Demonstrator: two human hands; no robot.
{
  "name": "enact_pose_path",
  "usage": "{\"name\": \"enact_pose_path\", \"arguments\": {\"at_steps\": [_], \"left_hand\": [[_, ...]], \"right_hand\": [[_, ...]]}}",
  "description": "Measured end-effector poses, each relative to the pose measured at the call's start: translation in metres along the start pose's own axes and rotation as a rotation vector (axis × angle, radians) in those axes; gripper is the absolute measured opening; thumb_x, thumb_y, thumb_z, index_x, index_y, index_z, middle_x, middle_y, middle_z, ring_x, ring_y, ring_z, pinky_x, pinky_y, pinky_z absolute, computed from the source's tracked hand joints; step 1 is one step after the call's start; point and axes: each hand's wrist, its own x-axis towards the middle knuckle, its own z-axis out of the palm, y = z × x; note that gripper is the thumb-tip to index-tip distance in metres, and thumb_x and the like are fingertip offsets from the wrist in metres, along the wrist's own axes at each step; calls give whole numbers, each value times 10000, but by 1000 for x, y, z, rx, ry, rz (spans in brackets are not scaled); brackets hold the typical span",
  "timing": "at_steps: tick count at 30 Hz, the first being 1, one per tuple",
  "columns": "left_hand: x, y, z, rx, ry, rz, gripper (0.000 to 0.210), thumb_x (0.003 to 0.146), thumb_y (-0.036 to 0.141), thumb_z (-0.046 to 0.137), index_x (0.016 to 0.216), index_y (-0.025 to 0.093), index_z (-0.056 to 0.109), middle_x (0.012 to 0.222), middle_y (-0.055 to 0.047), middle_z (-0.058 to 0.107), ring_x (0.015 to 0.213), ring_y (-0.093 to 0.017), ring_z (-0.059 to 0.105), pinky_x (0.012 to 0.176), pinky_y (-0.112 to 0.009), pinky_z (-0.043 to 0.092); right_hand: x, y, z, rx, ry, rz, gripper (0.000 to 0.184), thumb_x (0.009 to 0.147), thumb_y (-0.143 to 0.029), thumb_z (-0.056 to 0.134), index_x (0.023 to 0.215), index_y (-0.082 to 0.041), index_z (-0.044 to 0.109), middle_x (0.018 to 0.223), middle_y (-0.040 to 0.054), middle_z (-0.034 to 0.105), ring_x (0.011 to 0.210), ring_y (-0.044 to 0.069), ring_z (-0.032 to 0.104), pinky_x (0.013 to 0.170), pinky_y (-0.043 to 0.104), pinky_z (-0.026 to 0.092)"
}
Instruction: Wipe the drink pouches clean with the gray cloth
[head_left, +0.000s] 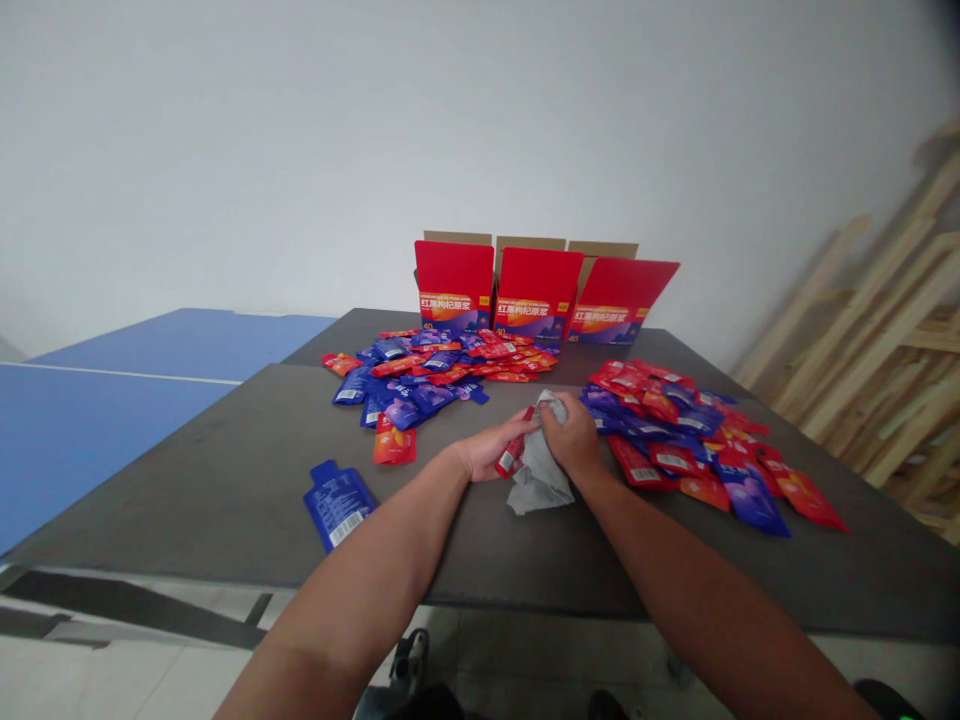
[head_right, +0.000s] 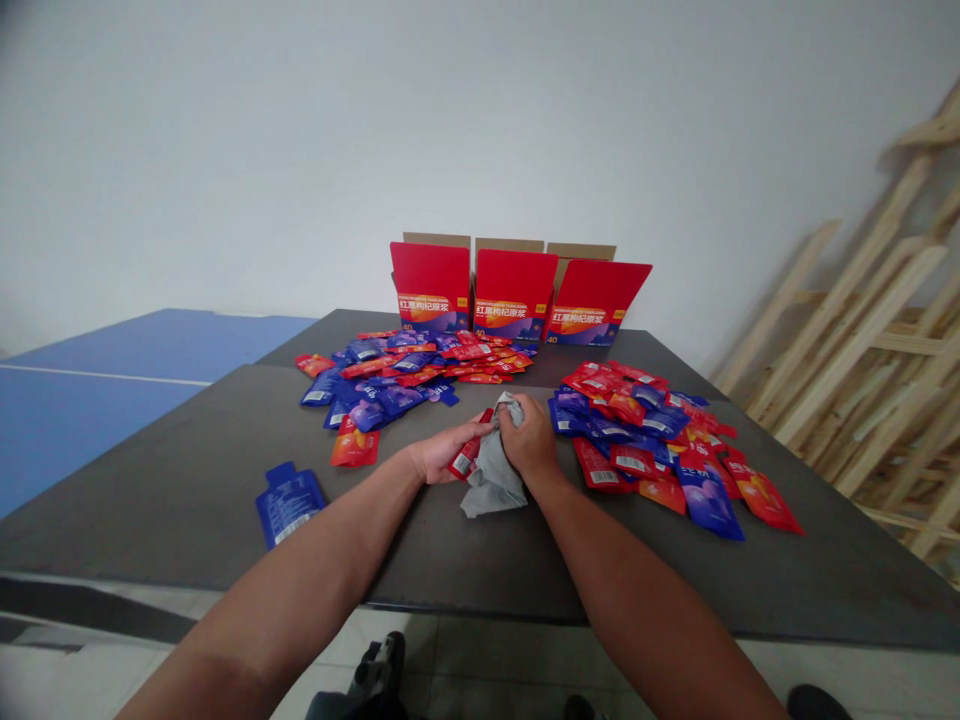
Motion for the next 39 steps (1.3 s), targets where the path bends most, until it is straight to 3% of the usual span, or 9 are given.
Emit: {"name": "enact_pose_path", "arguments": {"at_steps": [4, 8, 12, 17, 22, 26, 32, 36, 39], "left_hand": [[0, 3, -2, 65, -20, -14, 200, 766, 221, 634, 959, 187, 594, 616, 21, 596, 459, -89, 533, 440, -168, 361], [1, 10, -5, -98, -40, -36, 169, 769, 251, 557, 870, 119, 588, 630, -41, 592, 489, -111, 530, 431, -197, 371], [1, 17, -7, -330, -3, 111, 277, 777, 256, 488, 971, 90, 595, 846, -130, 666, 663, -174, 625, 620, -295, 513], [6, 18, -7, -415, 114, 194, 299, 801, 255, 431, 984, 83, 593, 923, -158, 672, 857, -254, 669, 765, -387, 530], [15, 12, -5, -396, 162, 235, 174, 829, 235, 431, 799, 134, 569, 755, -86, 646, 770, -206, 667, 754, -333, 525], [22, 5, -3, -292, 139, 283, 267, 908, 281, 394, 735, 155, 553, 670, -54, 618, 745, -180, 653, 795, -302, 507], [25, -2, -5, -116, 162, 266, 557, 882, 636, 362, 1089, 172, 592, 989, -114, 671, 991, -234, 638, 913, -336, 458], [23, -4, -4, -72, 194, 239, 617, 862, 645, 400, 1287, 203, 471, 1084, -122, 644, 1127, -253, 591, 982, -356, 423], [22, -3, -1, -56, 195, 249, 622, 899, 599, 368, 1386, 213, 347, 1147, -127, 618, 1154, -235, 583, 1030, -354, 386]], "right_hand": [[5, 6, -6, 11, 8, 140, 271, 841, -419, 497, 871, -188, 635, 816, 61, 662, 763, 213, 589, 734, 334, 457], [6, 19, -5, -8, -41, 220, 266, 819, -417, 525, 851, -181, 642, 778, 52, 634, 726, 209, 571, 714, 340, 463], [0, 28, 4, -98, -97, 65, 313, 780, -367, 579, 994, -153, 655, 911, 99, 585, 873, 245, 560, 827, 402, 469], [-7, 16, 5, -165, -97, -198, 579, 728, -295, 637, 1283, -169, 531, 1191, 151, 469, 1115, 300, 476, 953, 484, 413], [-11, -4, -3, -187, -269, -413, 536, 747, -225, 624, 1276, -196, 550, 1254, 132, 491, 1139, 281, 485, 1005, 460, 378], [-12, -8, -2, -155, -393, -493, 388, 858, -209, 514, 1237, -221, 592, 1199, 102, 588, 1100, 242, 537, 966, 413, 433], [-1, 4, -9, -84, -231, -355, 372, 920, -211, 402, 1243, -181, 583, 1196, 108, 634, 1127, 217, 568, 991, 396, 451], [26, 23, -37, -184, -71, -159, 359, 927, -273, 407, 1182, -145, 625, 1155, 129, 661, 1085, 231, 597, 988, 393, 448], [53, 51, -70, -365, -68, 14, 378, 920, -267, 422, 1215, -130, 616, 1206, 140, 643, 1110, 245, 589, 1001, 393, 429]]}}
